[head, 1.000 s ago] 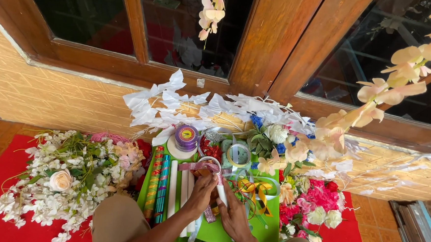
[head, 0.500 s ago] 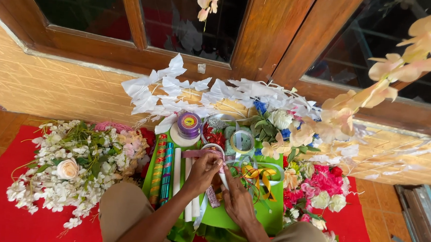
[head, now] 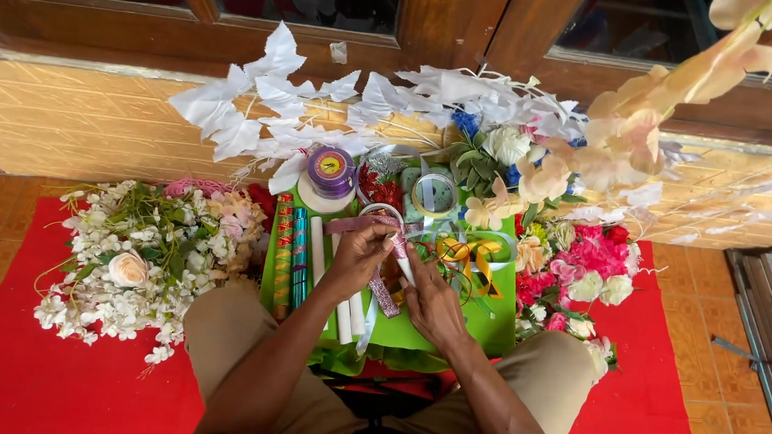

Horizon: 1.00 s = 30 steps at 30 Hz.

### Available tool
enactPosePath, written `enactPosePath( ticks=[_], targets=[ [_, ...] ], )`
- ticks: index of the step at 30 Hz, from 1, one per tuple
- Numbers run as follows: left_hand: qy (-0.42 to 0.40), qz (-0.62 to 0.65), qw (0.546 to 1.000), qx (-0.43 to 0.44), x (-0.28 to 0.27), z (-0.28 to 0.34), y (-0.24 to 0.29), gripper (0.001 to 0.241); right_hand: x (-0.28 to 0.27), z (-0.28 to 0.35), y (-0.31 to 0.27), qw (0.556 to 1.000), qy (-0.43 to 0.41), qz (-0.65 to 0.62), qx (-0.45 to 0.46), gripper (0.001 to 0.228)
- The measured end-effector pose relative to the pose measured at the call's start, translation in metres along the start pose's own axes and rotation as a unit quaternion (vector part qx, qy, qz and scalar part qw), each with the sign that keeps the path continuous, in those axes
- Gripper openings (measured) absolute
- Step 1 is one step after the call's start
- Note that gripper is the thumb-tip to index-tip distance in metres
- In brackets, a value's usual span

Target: The person sits on a red mat and wraps a pink glittery ribbon around white cylindrical sticks. They carefully align and secure the ribbon on each stick, handling them one at a time.

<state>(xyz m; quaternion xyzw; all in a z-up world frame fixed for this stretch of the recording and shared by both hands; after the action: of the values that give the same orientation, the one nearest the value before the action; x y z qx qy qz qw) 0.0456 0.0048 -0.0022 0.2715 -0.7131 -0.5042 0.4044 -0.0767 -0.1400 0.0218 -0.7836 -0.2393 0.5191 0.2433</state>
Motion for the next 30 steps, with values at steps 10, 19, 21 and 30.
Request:
enactPosePath(
  ticks=[10,19,21,30],
  targets=[
    [-0.059,-0.081,0.994,0.051,0.006,-0.004,0.049,0.028,-0.003,0.000,-0.006,0.999,-0.019,-0.031,0.017,0.060],
    [-0.116,-0.076,0.990,0.032,-0.006,0.002,0.045,0.029,-0.002,-0.003,-0.008,0.989,-0.034,-0.146,0.018,0.061],
    [-0.130,-0.070,0.989,0.026,-0.007,0.002,0.050,0.028,-0.004,-0.004,-0.009,0.984,-0.036,-0.175,0.002,0.060],
    [-0.117,-0.039,0.992,-0.018,-0.019,0.001,0.007,0.033,-0.006,-0.004,-0.003,0.975,-0.046,-0.216,0.009,0.061]
  ],
)
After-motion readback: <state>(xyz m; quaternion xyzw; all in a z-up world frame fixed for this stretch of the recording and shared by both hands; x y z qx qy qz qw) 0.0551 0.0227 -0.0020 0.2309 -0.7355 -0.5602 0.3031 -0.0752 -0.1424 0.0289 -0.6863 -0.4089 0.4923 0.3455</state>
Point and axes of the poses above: each hand's wrist, its own z-axis away from the middle knuckle, its own x-axis out of the palm, y = z × x, the point moved 1 cm from there along -z, towards the middle knuckle, and after that the axes turned 3 degrees about x, right-handed, at the moved point
